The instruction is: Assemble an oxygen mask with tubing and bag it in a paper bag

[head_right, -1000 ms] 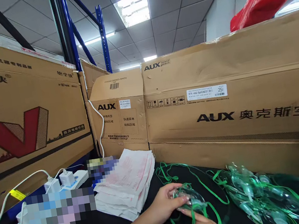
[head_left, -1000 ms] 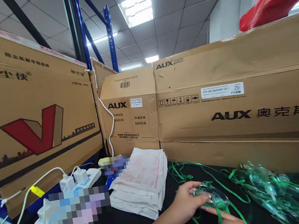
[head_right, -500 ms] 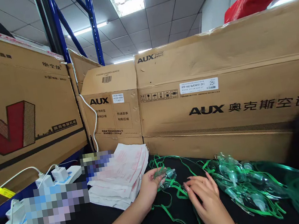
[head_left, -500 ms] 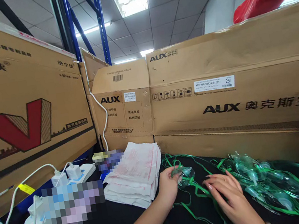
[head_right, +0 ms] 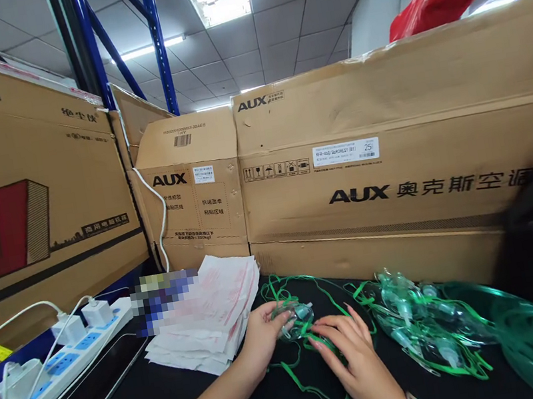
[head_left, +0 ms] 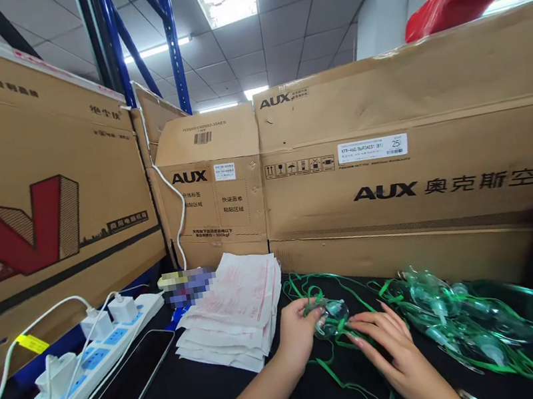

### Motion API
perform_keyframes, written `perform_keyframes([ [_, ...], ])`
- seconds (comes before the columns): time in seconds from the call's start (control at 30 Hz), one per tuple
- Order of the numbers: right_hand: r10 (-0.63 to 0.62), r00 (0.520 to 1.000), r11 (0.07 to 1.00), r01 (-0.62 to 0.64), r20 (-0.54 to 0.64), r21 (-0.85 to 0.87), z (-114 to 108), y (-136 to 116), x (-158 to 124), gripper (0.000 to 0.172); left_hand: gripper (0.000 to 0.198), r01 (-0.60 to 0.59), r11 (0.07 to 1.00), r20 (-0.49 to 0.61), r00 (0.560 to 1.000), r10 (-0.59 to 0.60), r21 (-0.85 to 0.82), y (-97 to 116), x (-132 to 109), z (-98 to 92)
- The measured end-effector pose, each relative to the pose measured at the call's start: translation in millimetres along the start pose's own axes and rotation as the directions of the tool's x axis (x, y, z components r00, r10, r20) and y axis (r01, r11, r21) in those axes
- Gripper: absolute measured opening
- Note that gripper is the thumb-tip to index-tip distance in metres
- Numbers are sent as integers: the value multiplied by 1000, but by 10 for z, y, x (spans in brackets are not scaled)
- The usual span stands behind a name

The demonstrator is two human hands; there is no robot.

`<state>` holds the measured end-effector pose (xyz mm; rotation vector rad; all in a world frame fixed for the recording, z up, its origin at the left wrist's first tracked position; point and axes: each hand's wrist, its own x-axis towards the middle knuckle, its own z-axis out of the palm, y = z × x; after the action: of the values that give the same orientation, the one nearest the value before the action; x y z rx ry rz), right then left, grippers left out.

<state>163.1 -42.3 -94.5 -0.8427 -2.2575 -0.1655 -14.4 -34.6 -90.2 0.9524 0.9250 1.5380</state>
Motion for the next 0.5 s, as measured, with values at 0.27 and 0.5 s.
perform_keyframes([
  [0.27, -130, 991, 991, 131, 44, -28, 19, -10, -15, 20, 26, -31, 972, 41, 999, 22, 233, -40, -74, 44],
  [0.5, -127, 992, 992, 127, -13, -11, 101, 78, -25, 15, 17, -184, 827, 92, 983, 159, 531, 97, -170, 66],
])
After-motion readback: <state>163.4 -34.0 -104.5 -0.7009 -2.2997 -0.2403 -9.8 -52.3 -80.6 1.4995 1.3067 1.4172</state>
